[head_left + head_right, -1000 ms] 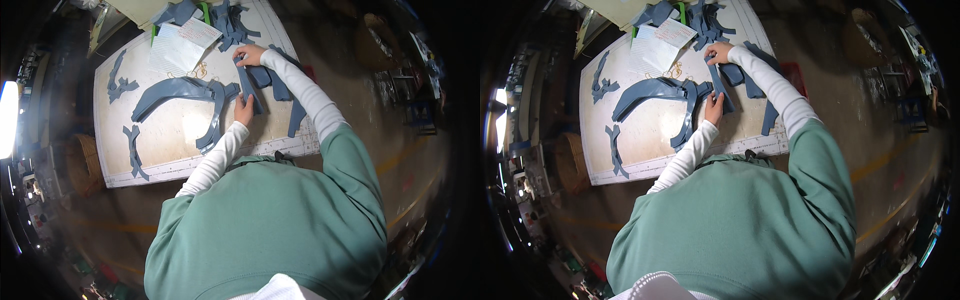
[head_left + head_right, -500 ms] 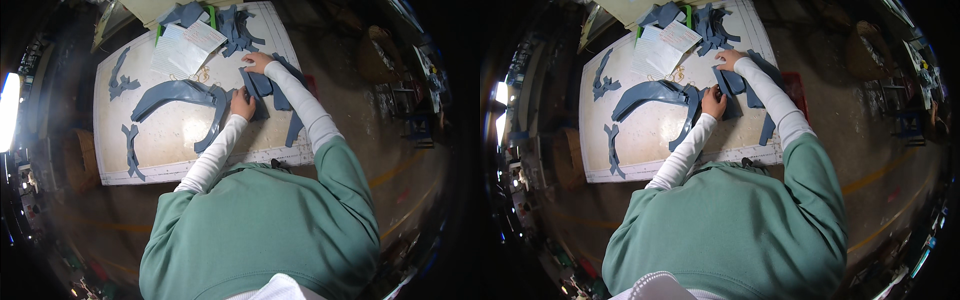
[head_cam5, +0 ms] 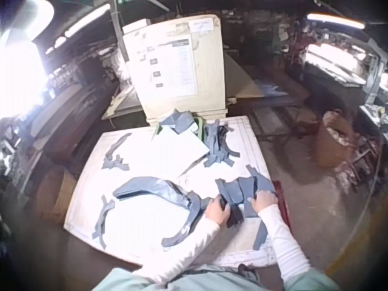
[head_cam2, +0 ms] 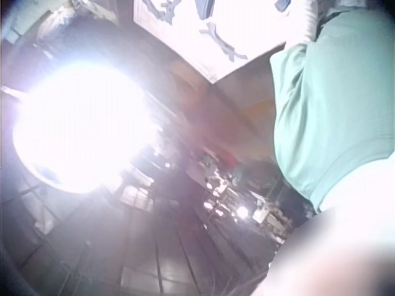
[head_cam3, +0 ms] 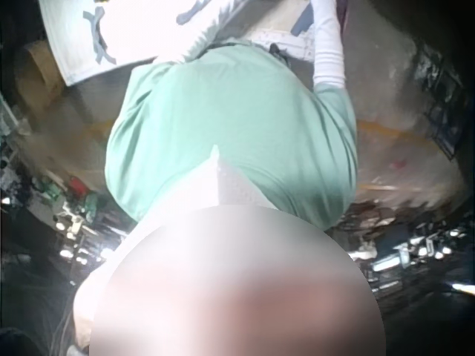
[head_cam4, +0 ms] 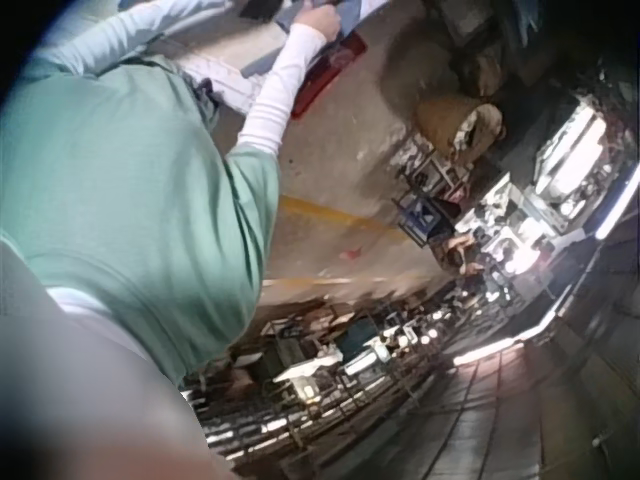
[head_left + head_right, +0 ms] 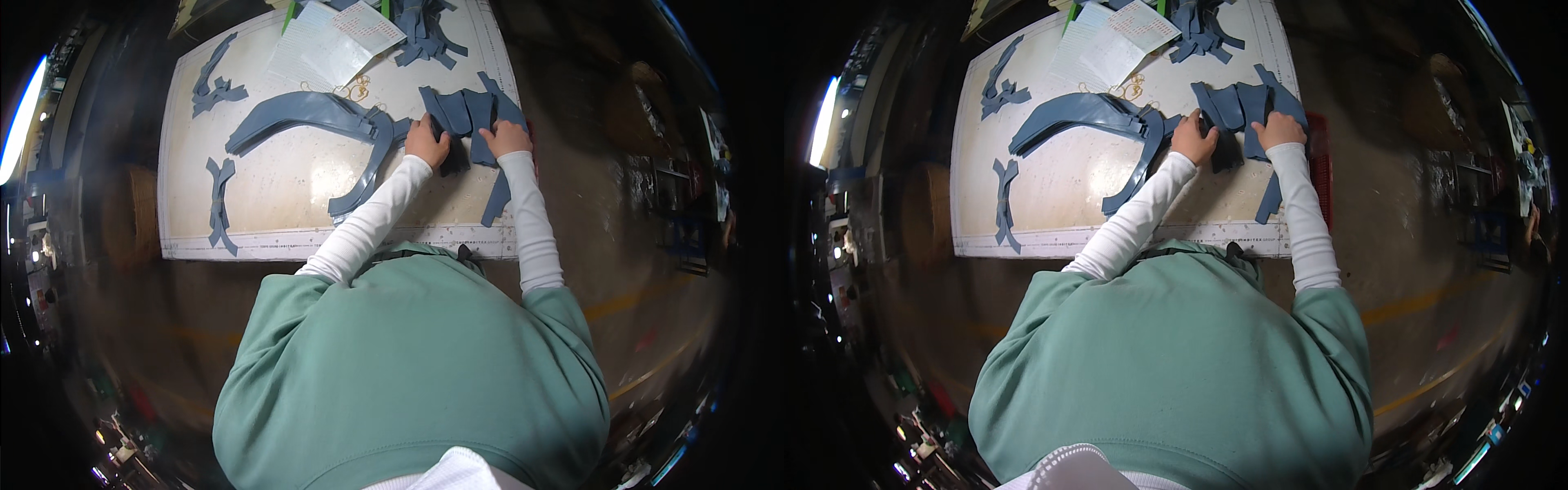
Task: The person assembles gray plastic components on a white worktable, repeatedly picking up pieces, aligning them, and pressing them together. They occasionally place a small white grid sheet between parts and adjust the arrangement of assembled sections.
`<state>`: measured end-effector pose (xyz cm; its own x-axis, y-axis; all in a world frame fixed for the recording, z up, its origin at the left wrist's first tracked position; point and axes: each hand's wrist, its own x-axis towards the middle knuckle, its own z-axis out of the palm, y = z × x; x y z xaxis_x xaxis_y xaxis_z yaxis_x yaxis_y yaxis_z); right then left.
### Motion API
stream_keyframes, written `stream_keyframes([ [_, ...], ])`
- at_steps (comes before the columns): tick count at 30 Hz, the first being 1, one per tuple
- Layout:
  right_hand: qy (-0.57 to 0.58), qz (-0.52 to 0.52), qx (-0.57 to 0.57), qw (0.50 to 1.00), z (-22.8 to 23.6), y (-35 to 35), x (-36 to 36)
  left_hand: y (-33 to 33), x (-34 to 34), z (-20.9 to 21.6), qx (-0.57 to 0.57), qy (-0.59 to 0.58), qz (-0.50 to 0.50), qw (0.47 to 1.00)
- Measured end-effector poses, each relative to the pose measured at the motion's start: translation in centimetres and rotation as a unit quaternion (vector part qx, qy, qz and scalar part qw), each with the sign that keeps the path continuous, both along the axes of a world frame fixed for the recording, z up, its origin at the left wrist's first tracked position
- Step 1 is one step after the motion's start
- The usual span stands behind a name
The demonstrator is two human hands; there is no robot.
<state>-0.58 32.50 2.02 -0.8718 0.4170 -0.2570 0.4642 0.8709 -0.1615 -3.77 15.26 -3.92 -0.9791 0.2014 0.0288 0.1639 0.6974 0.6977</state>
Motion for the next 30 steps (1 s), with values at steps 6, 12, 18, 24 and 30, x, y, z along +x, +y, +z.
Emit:
stream_keyframes([
  [6,0.263,0.224,-0.103,0.933,1.1,-1.9,-0.9,-10.8,2.6,3.3,-0.063,0.178,0.002,0.982],
  [12,0.231,0.5,-0.193,0.812,-1.0,-11.2,-3.7,-15.0,7.5,2.4,-0.246,0.0,-0.004,0.969],
  [18,0.165,0.609,0.024,0.775,-3.5,-16.6,-4.3,-20.3,4.0,1.6,-0.273,0.078,-0.117,0.952],
  [24,0.132,0.549,0.009,0.825,-4.1,-17.8,-3.7,-23.5,-1.7,2.9,-0.263,0.102,-0.244,0.928],
  [30,0.1,0.513,-0.01,0.852,-3.8,-17.4,-3.3,-22.9,-1.2,3.6,-0.284,0.062,-0.235,0.928],
])
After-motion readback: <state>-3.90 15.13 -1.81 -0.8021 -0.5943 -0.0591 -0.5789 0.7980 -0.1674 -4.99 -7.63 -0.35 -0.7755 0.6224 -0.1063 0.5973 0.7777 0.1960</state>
